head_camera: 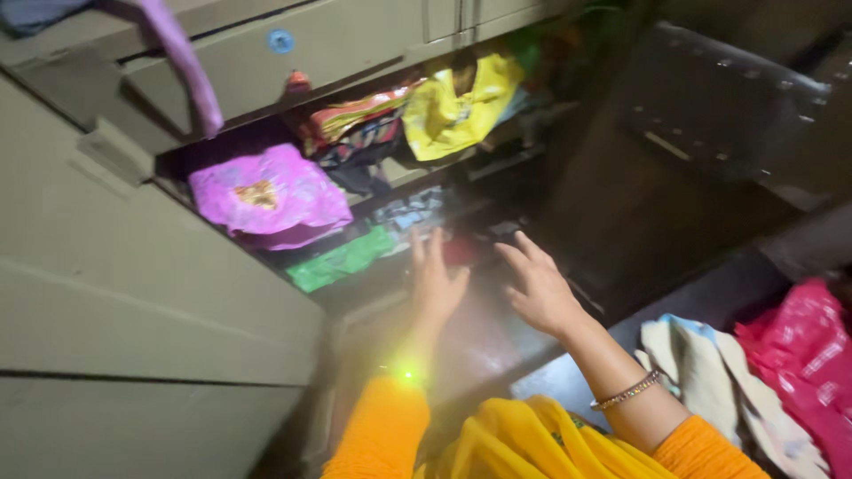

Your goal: The person takes various clothes and items out of a metal locker, places them into plastic bags and stacks them on a nearby surface.

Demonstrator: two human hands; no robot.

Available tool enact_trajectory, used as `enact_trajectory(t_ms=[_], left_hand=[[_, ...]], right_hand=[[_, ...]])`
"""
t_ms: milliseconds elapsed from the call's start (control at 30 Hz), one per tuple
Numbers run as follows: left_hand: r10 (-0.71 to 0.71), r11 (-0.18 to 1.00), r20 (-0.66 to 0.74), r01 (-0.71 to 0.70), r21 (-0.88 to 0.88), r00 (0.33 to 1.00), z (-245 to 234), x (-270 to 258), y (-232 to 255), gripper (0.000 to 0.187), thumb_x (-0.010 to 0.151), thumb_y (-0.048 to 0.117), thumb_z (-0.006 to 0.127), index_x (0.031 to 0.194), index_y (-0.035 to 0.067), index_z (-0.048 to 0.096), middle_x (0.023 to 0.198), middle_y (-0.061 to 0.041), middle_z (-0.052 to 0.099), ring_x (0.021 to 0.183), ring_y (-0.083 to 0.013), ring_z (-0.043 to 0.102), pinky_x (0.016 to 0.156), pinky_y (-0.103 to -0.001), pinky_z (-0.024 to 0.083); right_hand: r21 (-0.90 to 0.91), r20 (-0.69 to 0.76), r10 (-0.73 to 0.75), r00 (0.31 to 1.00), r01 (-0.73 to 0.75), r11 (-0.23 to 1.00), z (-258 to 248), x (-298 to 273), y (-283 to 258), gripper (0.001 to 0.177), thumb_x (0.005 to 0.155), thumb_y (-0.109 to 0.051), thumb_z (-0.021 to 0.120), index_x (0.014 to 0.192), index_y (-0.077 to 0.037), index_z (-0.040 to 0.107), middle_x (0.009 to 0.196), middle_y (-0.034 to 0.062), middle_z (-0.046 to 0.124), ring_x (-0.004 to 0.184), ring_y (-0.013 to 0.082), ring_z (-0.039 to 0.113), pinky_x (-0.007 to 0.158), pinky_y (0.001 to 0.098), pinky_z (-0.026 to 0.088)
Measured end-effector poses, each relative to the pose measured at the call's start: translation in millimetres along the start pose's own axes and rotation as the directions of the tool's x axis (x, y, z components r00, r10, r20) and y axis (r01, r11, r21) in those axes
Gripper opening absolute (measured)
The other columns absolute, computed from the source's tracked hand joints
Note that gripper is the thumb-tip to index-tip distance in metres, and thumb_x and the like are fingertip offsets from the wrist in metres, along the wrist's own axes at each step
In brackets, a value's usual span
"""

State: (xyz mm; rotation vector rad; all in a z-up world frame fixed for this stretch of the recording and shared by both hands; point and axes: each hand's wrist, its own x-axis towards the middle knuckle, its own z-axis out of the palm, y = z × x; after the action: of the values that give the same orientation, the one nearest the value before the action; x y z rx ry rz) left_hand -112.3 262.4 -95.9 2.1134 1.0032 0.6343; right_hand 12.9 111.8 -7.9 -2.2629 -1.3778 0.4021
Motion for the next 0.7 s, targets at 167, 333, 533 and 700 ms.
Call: enact_trajectory(t_ms=[167,333,533,700], left_hand=[[-0.177,0.951,-0.245,0.102,-0.291,0.953,-39,47,-82,0.103,0.078,0.028,0.084,0.159,0.007,0.025,0.165,-0.024,0.022,0.153,-0.0400,0.026,0.124,-0.044,0.026],[-0.565,0.678,-0.378,0.152,-0.720,0.733,-81,91,-143,0.105,0.083,0.031,0.085,0.158,0.004,0.018,0.160,-0.021,0.030,0.148,-0.0346,0.033,0.120,-0.044,0.031],[-0.671,-0.032,0.098,0.104,-0.994,0.735,-114,145,-210,0.084,0.080,0.045,0.073,0.151,0.010,0.046,0.143,-0.013,0.051,0.128,-0.0296,0.052,0.098,-0.045,0.050],[-0.657,-0.047,0.082,0.068,-0.997,0.750,-95,172,-270,0.058,0.082,0.030,0.074,0.133,0.004,0.064,0.125,-0.013,0.065,0.109,-0.0296,0.066,0.086,-0.044,0.057]], right_hand=[[0.059,0.127,-0.153,0.980,0.147,0.987,5,47,-59,0.077,0.077,-0.009,0.067,0.149,-0.016,0.043,0.161,0.0217,0.031,0.140,0.0421,0.041,0.113,0.0451,0.038],[0.129,0.161,-0.241,0.957,0.222,0.966,11,78,-97,0.077,0.077,-0.010,0.066,0.150,-0.015,0.041,0.156,0.0199,0.038,0.136,0.0398,0.046,0.110,0.0428,0.042],[0.167,0.158,-0.351,0.923,0.326,0.931,22,111,-129,0.075,0.077,-0.009,0.065,0.148,-0.008,0.042,0.149,0.0196,0.047,0.132,0.0382,0.052,0.109,0.0409,0.044],[0.153,0.219,-0.347,0.912,0.319,0.935,34,128,-152,0.073,0.078,-0.011,0.066,0.147,-0.007,0.043,0.143,0.0207,0.050,0.127,0.0394,0.053,0.104,0.0419,0.045]])
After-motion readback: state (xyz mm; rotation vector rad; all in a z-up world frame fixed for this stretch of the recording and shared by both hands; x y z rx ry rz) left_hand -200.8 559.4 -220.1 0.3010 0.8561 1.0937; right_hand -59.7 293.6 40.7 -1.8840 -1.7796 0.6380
